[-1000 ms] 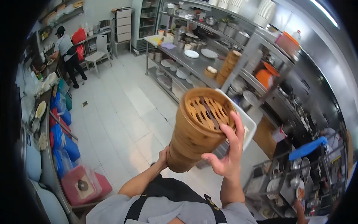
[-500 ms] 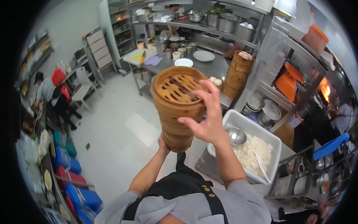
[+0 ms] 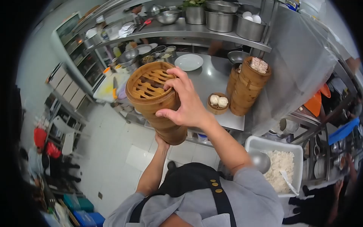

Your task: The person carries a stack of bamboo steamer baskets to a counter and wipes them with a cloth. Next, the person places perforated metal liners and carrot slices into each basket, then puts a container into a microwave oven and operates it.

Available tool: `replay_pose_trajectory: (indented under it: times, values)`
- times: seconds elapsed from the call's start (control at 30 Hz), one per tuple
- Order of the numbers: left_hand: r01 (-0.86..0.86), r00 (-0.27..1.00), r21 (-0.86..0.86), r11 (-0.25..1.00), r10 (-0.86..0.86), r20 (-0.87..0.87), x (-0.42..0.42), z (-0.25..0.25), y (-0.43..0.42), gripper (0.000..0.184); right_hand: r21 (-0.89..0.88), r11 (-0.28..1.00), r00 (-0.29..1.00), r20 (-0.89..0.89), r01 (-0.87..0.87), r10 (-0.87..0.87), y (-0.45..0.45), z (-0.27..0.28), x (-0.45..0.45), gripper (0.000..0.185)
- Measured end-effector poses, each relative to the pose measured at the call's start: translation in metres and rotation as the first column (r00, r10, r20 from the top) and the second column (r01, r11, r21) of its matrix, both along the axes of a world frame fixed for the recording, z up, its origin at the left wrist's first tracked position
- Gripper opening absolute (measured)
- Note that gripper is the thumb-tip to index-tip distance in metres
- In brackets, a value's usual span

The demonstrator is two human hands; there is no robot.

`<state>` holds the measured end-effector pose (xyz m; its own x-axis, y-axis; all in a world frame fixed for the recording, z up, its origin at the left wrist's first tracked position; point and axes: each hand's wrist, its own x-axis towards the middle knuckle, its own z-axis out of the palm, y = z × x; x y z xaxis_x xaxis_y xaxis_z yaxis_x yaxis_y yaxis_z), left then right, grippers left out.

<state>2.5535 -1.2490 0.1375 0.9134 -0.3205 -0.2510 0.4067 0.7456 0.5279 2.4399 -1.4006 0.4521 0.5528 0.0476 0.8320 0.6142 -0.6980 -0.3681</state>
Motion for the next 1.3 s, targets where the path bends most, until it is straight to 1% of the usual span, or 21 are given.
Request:
replay_pose_trajectory:
  times: [0.1,0.17,0.23,0.33,0.43,0.5,0.53,0.6,0.63,0.7,0.73,0.77,0.83,0.9,0.97,1.0,1.03,1.1,1.17,1.23,1.3]
  values:
    - [0.089,0.996,0.046,0.995,-0.089,0.003,0.058,-0.029,-0.019,0.05,0.024,0.999,0.998,-0.039,0.047,-0.046,-0.015,-0.01,0.052,0.063]
    - [0.147,0.986,0.072,0.987,-0.14,-0.092,0.098,-0.029,-0.036,0.052,0.008,0.992,0.992,-0.026,0.125,-0.125,-0.021,-0.017,0.083,0.061]
    - [0.208,0.977,0.07,0.976,-0.203,-0.066,0.131,-0.032,-0.047,0.052,0.019,0.988,0.987,-0.042,0.155,-0.155,-0.03,-0.023,0.11,0.06]
    - [0.256,0.967,0.053,0.965,-0.254,-0.033,0.154,-0.043,-0.053,0.053,0.019,0.971,0.969,-0.08,0.237,-0.235,-0.036,-0.028,0.14,0.062]
    - [0.276,0.96,0.103,0.956,-0.269,-0.08,0.161,-0.045,-0.056,0.053,0.024,0.961,0.954,-0.123,0.277,-0.272,-0.04,-0.023,0.16,0.064]
    - [0.25,0.966,0.244,0.937,-0.222,-0.134,0.165,-0.058,-0.053,0.051,0.0,0.963,0.95,-0.165,0.27,-0.267,-0.036,-0.019,0.166,0.064]
    - [0.266,0.961,0.254,0.93,-0.236,-0.145,0.161,-0.052,-0.052,0.051,0.003,0.966,0.953,-0.163,0.26,-0.256,-0.033,-0.018,0.167,0.062]
    - [0.408,0.887,0.24,0.881,-0.321,-0.331,0.156,-0.017,-0.05,0.056,-0.006,0.962,0.944,-0.19,0.274,-0.27,-0.03,-0.018,0.166,0.062]
    - [0.401,0.888,0.242,0.884,-0.31,-0.34,0.157,-0.005,-0.048,0.056,-0.024,0.963,0.942,-0.202,0.268,-0.268,-0.029,-0.017,0.165,0.061]
    - [0.809,0.552,0.27,0.522,-0.517,-0.654,0.169,0.013,-0.043,0.063,-0.012,0.967,0.94,-0.232,0.253,-0.249,-0.029,-0.013,0.16,0.059]
    - [0.811,0.548,0.178,0.558,-0.616,-0.566,0.175,0.011,-0.043,0.066,-0.014,0.965,0.939,-0.23,0.261,-0.257,-0.033,-0.013,0.158,0.059]
    - [0.8,0.561,0.184,0.57,-0.605,-0.565,0.18,0.008,-0.045,0.066,-0.015,0.962,0.936,-0.226,0.272,-0.268,-0.037,-0.012,0.157,0.059]
    - [0.861,0.502,0.166,0.481,-0.749,-0.434,0.188,0.006,-0.051,0.064,-0.024,0.956,0.931,-0.221,0.294,-0.292,-0.047,-0.01,0.157,0.06]
    - [0.85,0.523,0.193,0.491,-0.742,-0.42,0.196,0.011,-0.068,0.061,-0.025,0.947,0.924,-0.211,0.321,-0.319,-0.06,-0.009,0.159,0.061]
    - [0.802,0.561,0.114,0.586,-0.675,-0.48,0.204,0.019,-0.088,0.055,-0.042,0.942,0.925,-0.183,0.332,-0.334,-0.081,-0.011,0.162,0.061]
    - [0.779,0.613,0.186,0.599,-0.664,-0.427,0.203,0.027,-0.099,0.056,-0.057,0.933,0.919,-0.158,0.357,-0.361,-0.092,-0.012,0.164,0.06]
    - [0.769,0.625,0.186,0.611,-0.658,-0.421,0.203,0.043,-0.11,0.056,-0.067,0.928,0.919,-0.13,0.366,-0.372,-0.1,-0.011,0.167,0.059]
    - [0.756,0.653,0.266,0.598,-0.665,-0.362,0.203,0.07,-0.133,0.056,-0.099,0.912,0.907,-0.107,0.397,-0.406,-0.118,-0.01,0.172,0.057]
    - [0.756,0.653,0.257,0.602,-0.666,-0.36,0.207,0.068,-0.155,0.055,-0.043,0.914,0.903,-0.147,0.403,-0.404,-0.132,-0.008,0.175,0.056]
    - [0.754,0.655,0.251,0.607,-0.667,-0.356,0.212,0.064,-0.169,0.055,-0.051,0.913,0.902,-0.141,0.405,-0.408,-0.145,-0.008,0.176,0.058]
    - [0.781,0.617,0.224,0.584,-0.662,-0.426,0.215,0.061,-0.179,0.056,-0.083,0.906,0.893,-0.153,0.415,-0.423,-0.15,-0.007,0.175,0.057]
